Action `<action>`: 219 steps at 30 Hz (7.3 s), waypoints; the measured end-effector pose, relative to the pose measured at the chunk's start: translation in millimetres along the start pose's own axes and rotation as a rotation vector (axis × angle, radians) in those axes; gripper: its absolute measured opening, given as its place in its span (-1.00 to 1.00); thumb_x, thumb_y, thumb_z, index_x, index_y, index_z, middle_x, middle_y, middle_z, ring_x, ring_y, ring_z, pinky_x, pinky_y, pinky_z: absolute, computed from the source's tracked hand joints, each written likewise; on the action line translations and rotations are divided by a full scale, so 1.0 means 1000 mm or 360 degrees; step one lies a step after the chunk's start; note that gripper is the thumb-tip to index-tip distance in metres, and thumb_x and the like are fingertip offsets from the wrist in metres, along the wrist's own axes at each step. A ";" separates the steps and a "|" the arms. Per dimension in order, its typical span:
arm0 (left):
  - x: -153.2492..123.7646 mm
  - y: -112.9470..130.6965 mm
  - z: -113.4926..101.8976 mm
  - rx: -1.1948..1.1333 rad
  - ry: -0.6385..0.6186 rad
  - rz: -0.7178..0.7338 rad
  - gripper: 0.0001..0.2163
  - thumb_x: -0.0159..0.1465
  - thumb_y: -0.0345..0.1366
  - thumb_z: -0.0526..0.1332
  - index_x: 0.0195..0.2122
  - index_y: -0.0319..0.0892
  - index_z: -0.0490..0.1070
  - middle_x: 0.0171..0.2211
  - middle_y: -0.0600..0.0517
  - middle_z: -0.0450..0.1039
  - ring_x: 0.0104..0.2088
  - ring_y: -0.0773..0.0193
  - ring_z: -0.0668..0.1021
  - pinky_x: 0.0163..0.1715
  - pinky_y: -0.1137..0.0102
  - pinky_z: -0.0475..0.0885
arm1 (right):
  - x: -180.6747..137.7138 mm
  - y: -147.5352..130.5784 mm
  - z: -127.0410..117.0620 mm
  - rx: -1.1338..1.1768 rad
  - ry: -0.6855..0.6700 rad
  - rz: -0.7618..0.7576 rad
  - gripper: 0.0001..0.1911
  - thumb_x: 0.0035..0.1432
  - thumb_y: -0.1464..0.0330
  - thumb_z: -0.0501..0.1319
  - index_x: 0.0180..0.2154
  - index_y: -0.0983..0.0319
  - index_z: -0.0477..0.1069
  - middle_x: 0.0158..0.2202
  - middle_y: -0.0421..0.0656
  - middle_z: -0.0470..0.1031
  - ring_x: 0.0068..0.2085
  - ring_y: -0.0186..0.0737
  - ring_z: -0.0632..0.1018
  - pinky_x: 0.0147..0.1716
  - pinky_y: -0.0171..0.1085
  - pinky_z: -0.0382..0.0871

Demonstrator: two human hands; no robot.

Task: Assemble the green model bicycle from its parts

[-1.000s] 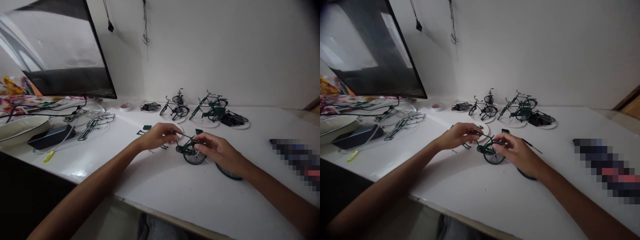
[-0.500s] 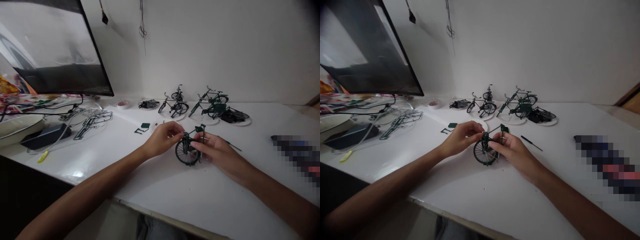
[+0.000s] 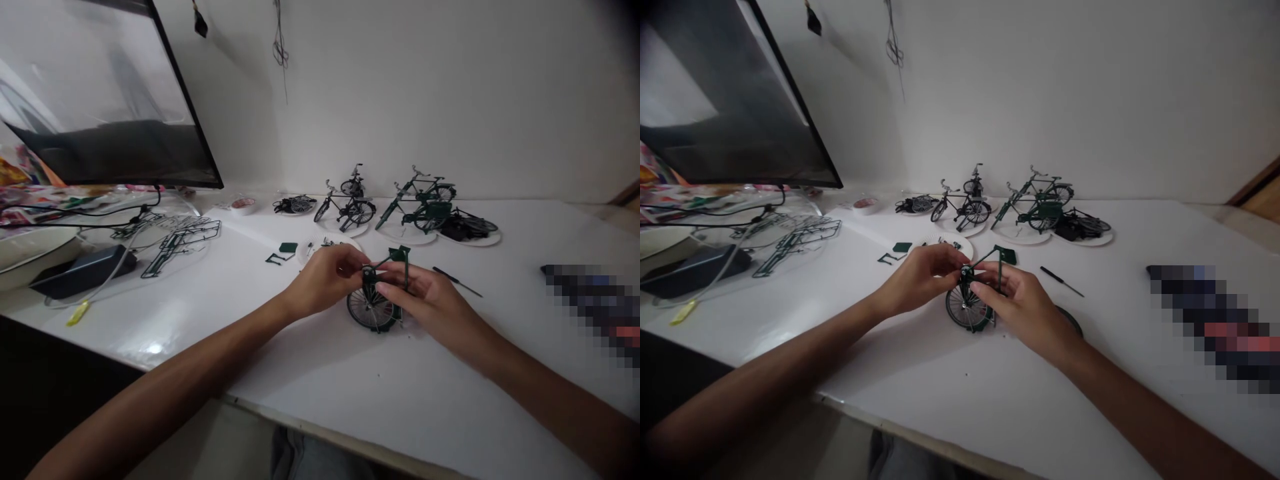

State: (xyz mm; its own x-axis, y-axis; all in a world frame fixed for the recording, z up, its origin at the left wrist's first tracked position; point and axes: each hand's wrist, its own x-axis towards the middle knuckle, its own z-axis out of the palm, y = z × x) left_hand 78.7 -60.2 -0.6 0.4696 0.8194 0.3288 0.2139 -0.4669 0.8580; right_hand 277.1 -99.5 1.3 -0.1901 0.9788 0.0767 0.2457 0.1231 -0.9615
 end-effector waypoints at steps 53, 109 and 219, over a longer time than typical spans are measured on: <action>-0.005 0.009 0.020 -0.1487 -0.0251 -0.0511 -0.91 0.35 -0.38 0.16 -0.31 -0.27 0.35 -0.45 0.09 0.24 -0.48 0.47 0.35 -0.43 0.49 0.30 | 0.003 -0.002 -0.019 -0.0360 0.0141 -0.0497 -0.80 0.16 0.24 0.34 -0.18 0.15 0.47 -0.18 -0.17 0.54 -0.14 -0.18 0.53 -0.19 -0.29 0.42; 0.004 -0.054 -0.092 0.0938 0.0254 -0.0131 -0.74 0.39 -0.14 0.16 -0.16 -0.27 0.46 -0.28 0.00 0.51 -0.29 0.29 0.55 -0.20 0.29 0.50 | 0.035 0.004 -0.044 0.0594 0.0266 0.0263 -0.69 -0.01 0.15 0.44 -0.30 0.21 0.54 -0.34 -0.09 0.65 -0.30 -0.11 0.65 -0.40 -0.27 0.47; 0.041 -0.043 -0.079 0.0763 0.0202 0.0248 -0.84 0.41 -0.27 0.12 -0.14 -0.24 0.41 -0.18 -0.09 0.53 -0.22 0.27 0.55 -0.21 0.35 0.46 | 0.043 -0.005 -0.006 0.0728 -0.0106 0.0740 -0.79 0.16 0.26 0.36 -0.18 0.21 0.52 -0.23 -0.13 0.60 -0.23 -0.26 0.57 -0.32 -0.38 0.45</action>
State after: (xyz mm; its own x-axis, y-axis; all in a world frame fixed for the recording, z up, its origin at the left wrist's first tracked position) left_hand 21.3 20.1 7.0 0.4257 0.7482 0.5089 0.5322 -0.6619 0.5279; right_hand 273.1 -56.8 11.2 -0.2233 0.8991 -0.3764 -0.1099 -0.4069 -0.9068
